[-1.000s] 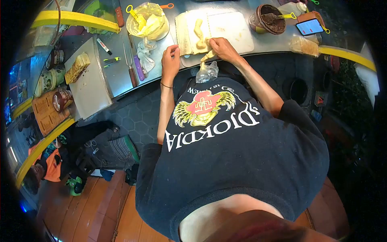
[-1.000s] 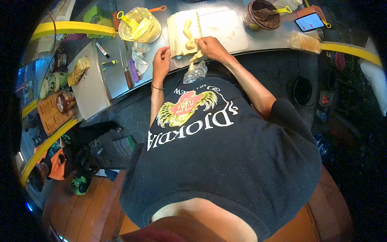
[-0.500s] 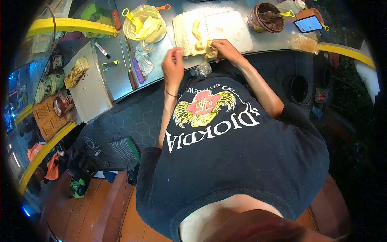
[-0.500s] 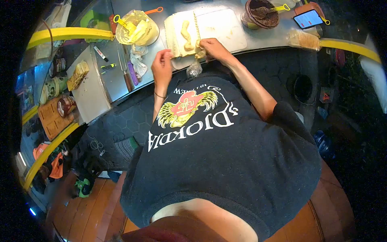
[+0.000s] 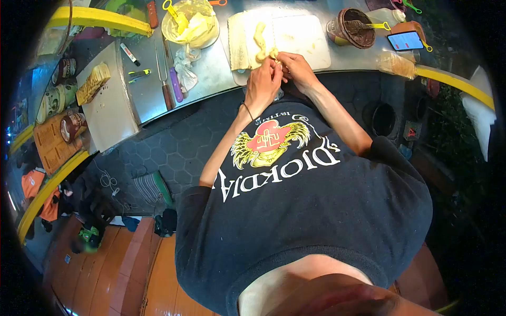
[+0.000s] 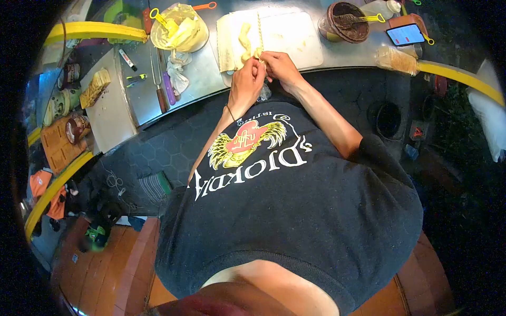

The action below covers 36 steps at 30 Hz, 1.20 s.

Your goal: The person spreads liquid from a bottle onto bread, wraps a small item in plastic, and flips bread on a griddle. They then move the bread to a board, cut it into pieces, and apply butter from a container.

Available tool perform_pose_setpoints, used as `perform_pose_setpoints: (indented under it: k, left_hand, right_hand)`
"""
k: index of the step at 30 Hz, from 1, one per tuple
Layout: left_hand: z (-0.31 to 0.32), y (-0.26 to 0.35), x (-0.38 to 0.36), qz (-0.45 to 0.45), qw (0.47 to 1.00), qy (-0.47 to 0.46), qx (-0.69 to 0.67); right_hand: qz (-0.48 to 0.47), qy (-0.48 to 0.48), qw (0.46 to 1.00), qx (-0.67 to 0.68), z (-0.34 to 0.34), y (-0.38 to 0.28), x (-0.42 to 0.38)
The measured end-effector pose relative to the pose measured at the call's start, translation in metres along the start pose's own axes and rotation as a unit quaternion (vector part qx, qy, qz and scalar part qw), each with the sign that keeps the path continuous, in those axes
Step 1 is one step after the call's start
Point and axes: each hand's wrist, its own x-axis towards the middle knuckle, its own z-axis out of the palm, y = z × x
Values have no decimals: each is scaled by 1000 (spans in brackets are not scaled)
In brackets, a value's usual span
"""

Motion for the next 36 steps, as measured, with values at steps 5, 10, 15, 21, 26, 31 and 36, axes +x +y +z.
perform_pose_setpoints:
  k: [5,10,15,21,26,31,36]
  left_hand:
    - [13,-13,0,-70,962,-25,-263]
    - [9,-9,-10,-111,965,-50,-232]
    - [-20,-25,-17,-104,966,79,-225]
    - [-32,-42,-25,-134,947,159,-246]
    - [-19,-43,-30,-143,936,182,-267]
    - [-12,-42,-29,-134,950,185,-213]
    - [-12,-43,-26,-120,957,205,-166]
  right_hand:
    - [100,-121,973,172,-25,-4,10]
    - [11,-71,997,-31,-39,-11,33]
    - [-141,-36,940,-307,-37,-27,64]
    - [-184,-19,895,-406,-36,-25,75]
    - [-249,35,858,-448,-30,-19,59]
    - [-276,61,825,-489,-23,-8,40]
    - [-246,23,788,-564,-23,-13,30]
